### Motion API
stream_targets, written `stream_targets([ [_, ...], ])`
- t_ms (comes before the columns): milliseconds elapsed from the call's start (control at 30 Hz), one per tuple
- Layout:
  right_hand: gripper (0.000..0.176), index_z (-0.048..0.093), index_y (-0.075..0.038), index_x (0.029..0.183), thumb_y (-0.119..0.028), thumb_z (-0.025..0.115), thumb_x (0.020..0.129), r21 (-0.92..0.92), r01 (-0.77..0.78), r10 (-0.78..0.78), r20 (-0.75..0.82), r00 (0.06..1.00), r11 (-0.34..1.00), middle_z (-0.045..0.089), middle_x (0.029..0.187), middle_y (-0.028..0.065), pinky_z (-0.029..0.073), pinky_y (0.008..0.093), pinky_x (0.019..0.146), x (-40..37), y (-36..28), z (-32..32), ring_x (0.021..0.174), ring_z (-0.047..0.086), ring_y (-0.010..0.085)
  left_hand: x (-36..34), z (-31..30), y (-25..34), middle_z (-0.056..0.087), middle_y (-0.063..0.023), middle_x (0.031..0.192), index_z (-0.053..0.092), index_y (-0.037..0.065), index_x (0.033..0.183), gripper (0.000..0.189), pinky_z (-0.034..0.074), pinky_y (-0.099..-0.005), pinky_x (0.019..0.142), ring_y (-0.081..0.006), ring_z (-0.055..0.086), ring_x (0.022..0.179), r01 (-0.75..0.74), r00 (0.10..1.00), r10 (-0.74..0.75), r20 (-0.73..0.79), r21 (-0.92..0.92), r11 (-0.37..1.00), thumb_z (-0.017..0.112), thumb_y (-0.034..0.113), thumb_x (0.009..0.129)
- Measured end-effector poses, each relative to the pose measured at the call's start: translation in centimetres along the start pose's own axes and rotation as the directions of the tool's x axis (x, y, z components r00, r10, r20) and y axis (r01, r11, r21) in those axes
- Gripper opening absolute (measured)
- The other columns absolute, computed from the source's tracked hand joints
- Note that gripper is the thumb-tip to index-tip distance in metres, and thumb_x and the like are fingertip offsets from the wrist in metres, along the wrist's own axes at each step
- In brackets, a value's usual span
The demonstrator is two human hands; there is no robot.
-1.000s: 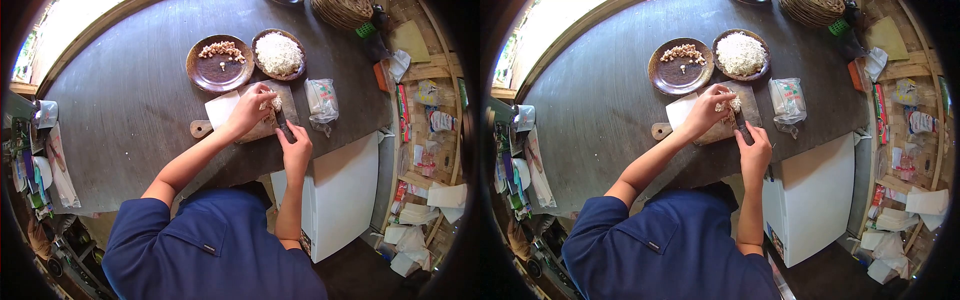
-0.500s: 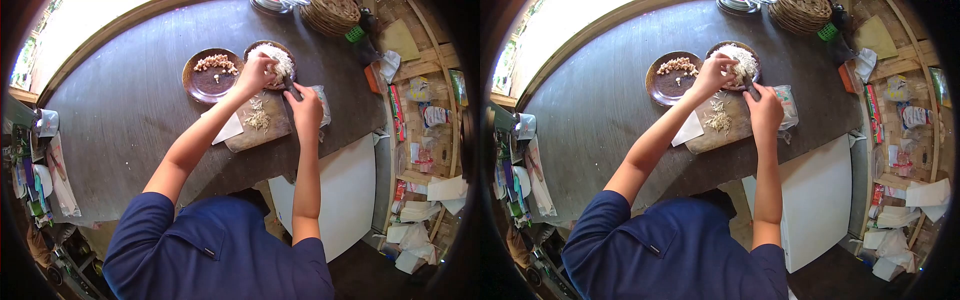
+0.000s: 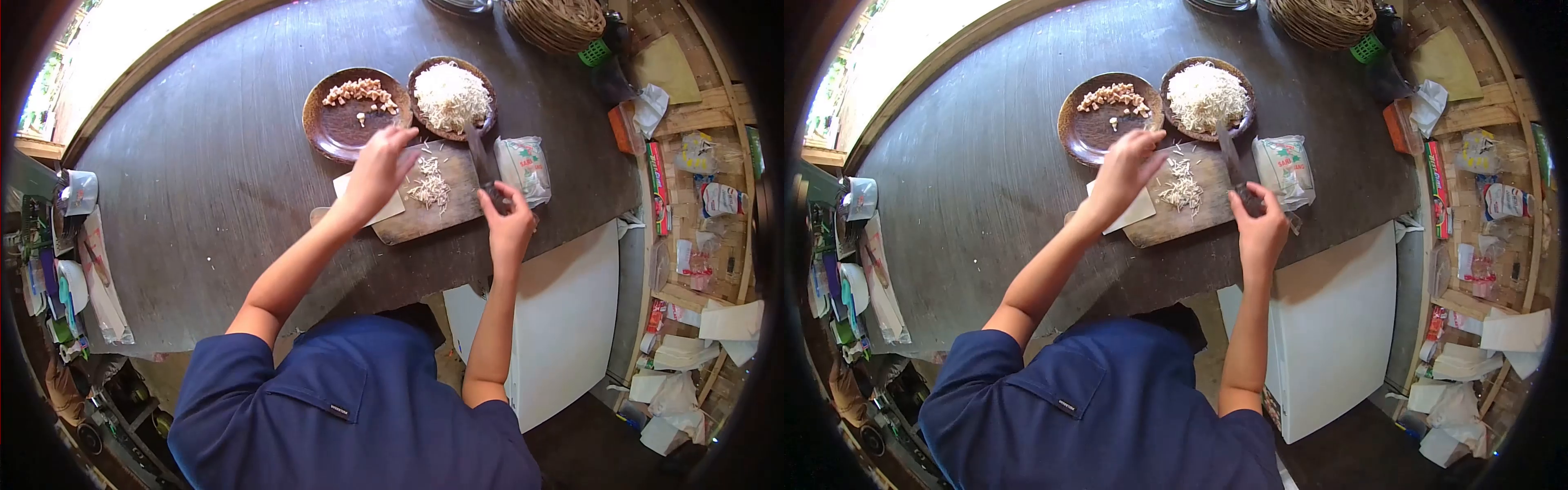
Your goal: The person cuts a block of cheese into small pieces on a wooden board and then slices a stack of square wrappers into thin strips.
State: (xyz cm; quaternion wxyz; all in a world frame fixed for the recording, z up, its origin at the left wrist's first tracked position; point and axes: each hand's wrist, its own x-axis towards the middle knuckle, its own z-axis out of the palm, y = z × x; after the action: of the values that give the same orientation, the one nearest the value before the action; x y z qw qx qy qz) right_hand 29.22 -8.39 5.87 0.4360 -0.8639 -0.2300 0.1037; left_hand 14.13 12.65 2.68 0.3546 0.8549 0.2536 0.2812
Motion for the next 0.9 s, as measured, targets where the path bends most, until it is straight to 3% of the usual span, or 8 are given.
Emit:
stream_targets([
  [67,0.036,0.079,-0.008,0.116,-0.021,0.089,0.085,-0.130,0.070,-0.068,0.021,0.997,0.989,0.079,0.105,0.0111,0.057,0.0388,0.084,-1.8,0.6,-0.2,0.091,0.074,0.0273,-1.5,0.6,1.1,0.065,-0.0229,0.136,0.060,-0.004,0.141,0.050,0.047,-0.0456,0.116,-0.0374,0.059,0.133,-0.005,0.997,0.002,0.083,0.038,0.999,0.072,0.022,0.101],
  [133,0.034,0.078,-0.009,0.115,-0.021,0.089,0.085,-0.165,0.083,-0.081,0.018,0.997,0.983,0.078,0.108,0.0089,0.058,0.0395,0.086,-2.7,0.4,-0.2,0.095,0.074,0.0288,-1.8,2.1,1.0,0.057,-0.0246,0.149,0.052,-0.008,0.148,0.058,0.043,-0.0452,0.120,-0.0382,0.053,0.142,-0.210,0.977,0.193,0.087,0.289,0.934,0.068,0.026,0.104],
  [233,0.031,0.075,-0.013,0.113,-0.017,0.086,0.084,-0.384,0.272,-0.320,-0.067,0.945,0.883,0.076,0.117,0.0019,0.058,0.0405,0.088,-3.1,1.3,0.4,0.107,0.072,0.0291,-2.7,3.9,1.0,0.050,-0.0254,0.158,0.046,-0.009,0.153,0.062,0.037,-0.0458,0.125,-0.0381,0.044,0.150,-0.215,0.970,0.152,0.191,0.374,0.902,0.062,0.029,0.107],
  [400,0.031,0.074,-0.015,0.113,-0.015,0.085,0.084,-0.469,0.393,-0.448,-0.008,0.894,0.791,0.074,0.115,-0.0017,0.058,0.0392,0.087,-4.2,1.2,0.9,0.104,0.070,0.0240,-4.9,4.1,1.3,0.050,-0.0245,0.158,0.046,-0.005,0.155,0.061,0.037,-0.0471,0.125,-0.0390,0.044,0.151,-0.227,0.947,0.176,0.268,0.175,0.958,0.063,0.027,0.106],
  [500,0.031,0.073,-0.015,0.112,-0.014,0.085,0.084,-0.504,0.412,-0.476,0.002,0.879,0.759,0.073,0.115,-0.0029,0.058,0.0386,0.086,-4.4,0.7,0.9,0.103,0.070,0.0232,-5.7,2.4,1.5,0.053,-0.0237,0.155,0.047,-0.004,0.155,0.067,0.037,-0.0471,0.125,-0.0392,0.047,0.148,-0.074,0.960,0.089,0.266,-0.064,0.995,0.069,0.031,0.102],
  [667,0.034,0.073,-0.015,0.113,-0.011,0.086,0.082,-0.587,0.396,-0.522,-0.054,0.851,0.706,0.073,0.116,-0.0031,0.059,0.0378,0.088,-2.0,1.3,1.7,0.103,0.069,0.0233,-5.5,1.1,1.4,0.052,-0.0231,0.155,0.046,-0.007,0.154,0.091,0.036,-0.0465,0.125,-0.0375,0.043,0.150,-0.185,0.982,0.158,0.105,0.347,0.919,0.081,0.048,0.090],
  [800,0.035,0.073,-0.017,0.115,-0.012,0.086,0.082,-0.563,0.427,-0.515,0.004,0.857,0.707,0.073,0.118,-0.0043,0.059,0.0366,0.088,-4.2,1.3,1.5,0.103,0.069,0.0214,-2.2,2.1,0.0,0.043,-0.0237,0.164,0.045,-0.009,0.155,0.103,0.026,-0.0490,0.130,-0.0371,0.034,0.157,-0.316,0.949,0.274,0.159,0.405,0.858,0.073,0.064,0.089],
  [900,0.034,0.073,-0.017,0.114,-0.013,0.085,0.083,-0.603,0.358,-0.487,-0.059,0.871,0.713,0.073,0.118,-0.0049,0.059,0.0367,0.088,-4.5,1.3,1.0,0.103,0.069,0.0209,-1.8,3.1,-0.5,0.043,-0.0234,0.165,0.044,-0.009,0.156,0.103,0.022,-0.0498,0.132,-0.0350,0.033,0.159,-0.326,0.937,0.208,0.282,0.486,0.811,0.059,0.072,0.095],
])
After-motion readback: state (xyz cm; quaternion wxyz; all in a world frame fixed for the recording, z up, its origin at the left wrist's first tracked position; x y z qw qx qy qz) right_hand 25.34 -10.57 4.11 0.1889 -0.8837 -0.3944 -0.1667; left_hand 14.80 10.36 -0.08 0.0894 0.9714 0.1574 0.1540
